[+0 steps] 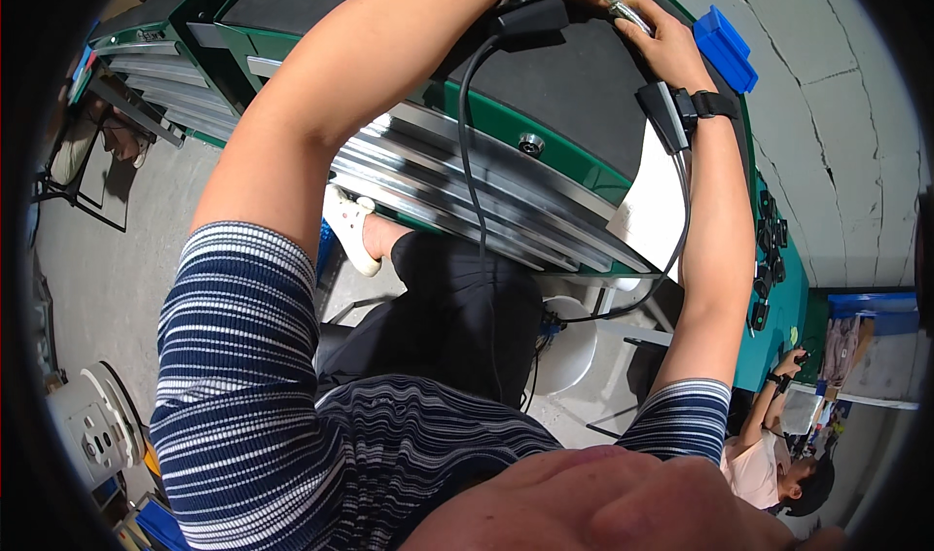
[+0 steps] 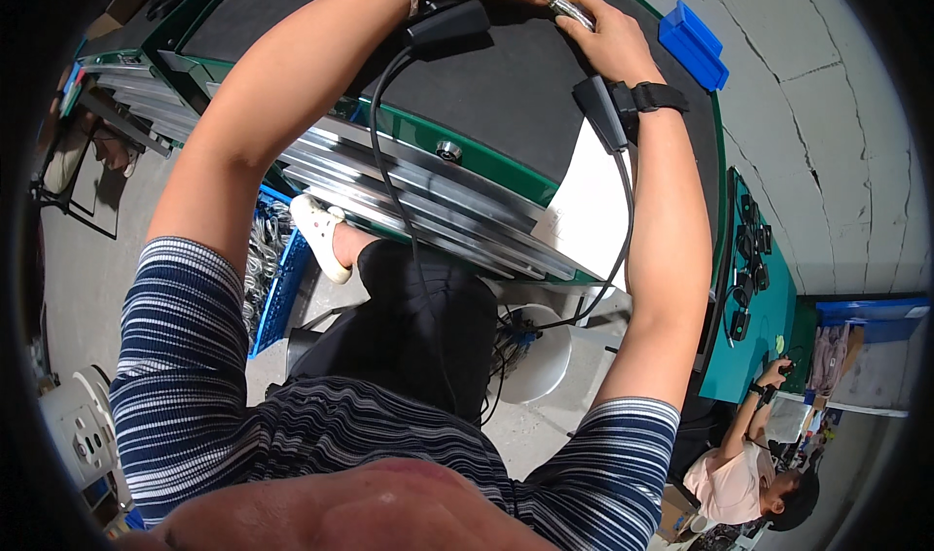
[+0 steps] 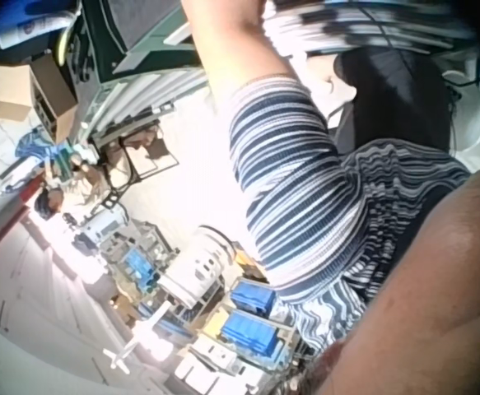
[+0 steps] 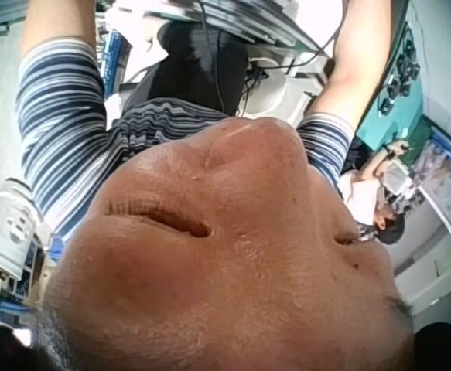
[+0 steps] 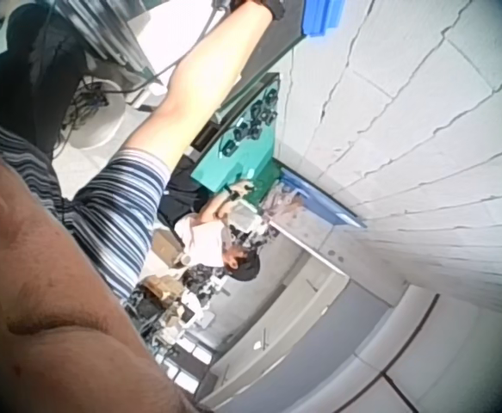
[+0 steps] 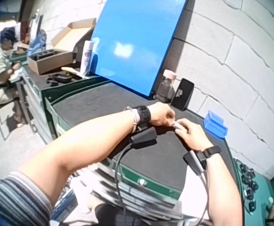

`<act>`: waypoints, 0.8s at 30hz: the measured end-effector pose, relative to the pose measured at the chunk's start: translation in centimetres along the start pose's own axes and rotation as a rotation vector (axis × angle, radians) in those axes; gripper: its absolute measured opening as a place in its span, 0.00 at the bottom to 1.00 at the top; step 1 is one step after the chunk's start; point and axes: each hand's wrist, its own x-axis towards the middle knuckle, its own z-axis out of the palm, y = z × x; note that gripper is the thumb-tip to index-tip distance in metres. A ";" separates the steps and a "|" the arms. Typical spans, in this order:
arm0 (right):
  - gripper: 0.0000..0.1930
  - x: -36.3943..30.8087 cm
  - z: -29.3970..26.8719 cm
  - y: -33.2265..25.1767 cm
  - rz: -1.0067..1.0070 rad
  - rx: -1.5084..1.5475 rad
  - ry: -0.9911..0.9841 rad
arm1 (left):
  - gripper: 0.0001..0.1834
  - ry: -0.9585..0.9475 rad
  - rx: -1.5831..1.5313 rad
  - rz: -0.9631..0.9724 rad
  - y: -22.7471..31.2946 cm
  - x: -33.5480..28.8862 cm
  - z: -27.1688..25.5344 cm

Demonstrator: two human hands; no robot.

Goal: Assembling electrical components and wires on a workbench.

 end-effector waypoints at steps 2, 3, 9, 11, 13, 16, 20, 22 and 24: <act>0.19 0.0 -0.1 0.0 0.010 0.020 -0.014 | 0.16 -0.014 0.003 0.011 0.3 -0.2 -0.5; 0.19 0.0 -0.2 0.0 -0.027 0.020 -0.020 | 0.17 -0.017 -0.014 -0.017 0.5 -0.4 -0.6; 0.20 -0.2 0.1 1.0 -0.148 0.078 0.263 | 0.33 0.336 -0.325 0.059 1.2 0.2 -1.9; 0.17 0.6 0.0 2.3 0.060 0.127 0.480 | 0.32 0.532 -0.258 -0.092 1.0 0.5 -2.1; 0.18 2.0 -1.1 4.0 0.115 -0.043 0.520 | 0.31 0.610 -0.292 -0.195 0.3 0.6 -2.1; 0.21 3.5 -3.2 5.8 0.135 -0.294 0.609 | 0.34 0.620 -0.157 -0.353 -1.3 1.1 -1.2; 0.17 4.5 -8.7 4.9 0.130 -0.032 0.737 | 0.35 0.578 -0.016 -0.443 -3.2 1.7 -0.5; 0.17 4.4 -11.7 3.7 0.197 -0.052 0.709 | 0.34 0.511 -0.043 -0.511 -2.9 1.5 -0.7; 0.16 4.5 -13.6 2.7 0.202 -0.069 0.650 | 0.31 0.504 -0.069 -0.541 -1.3 1.0 -0.9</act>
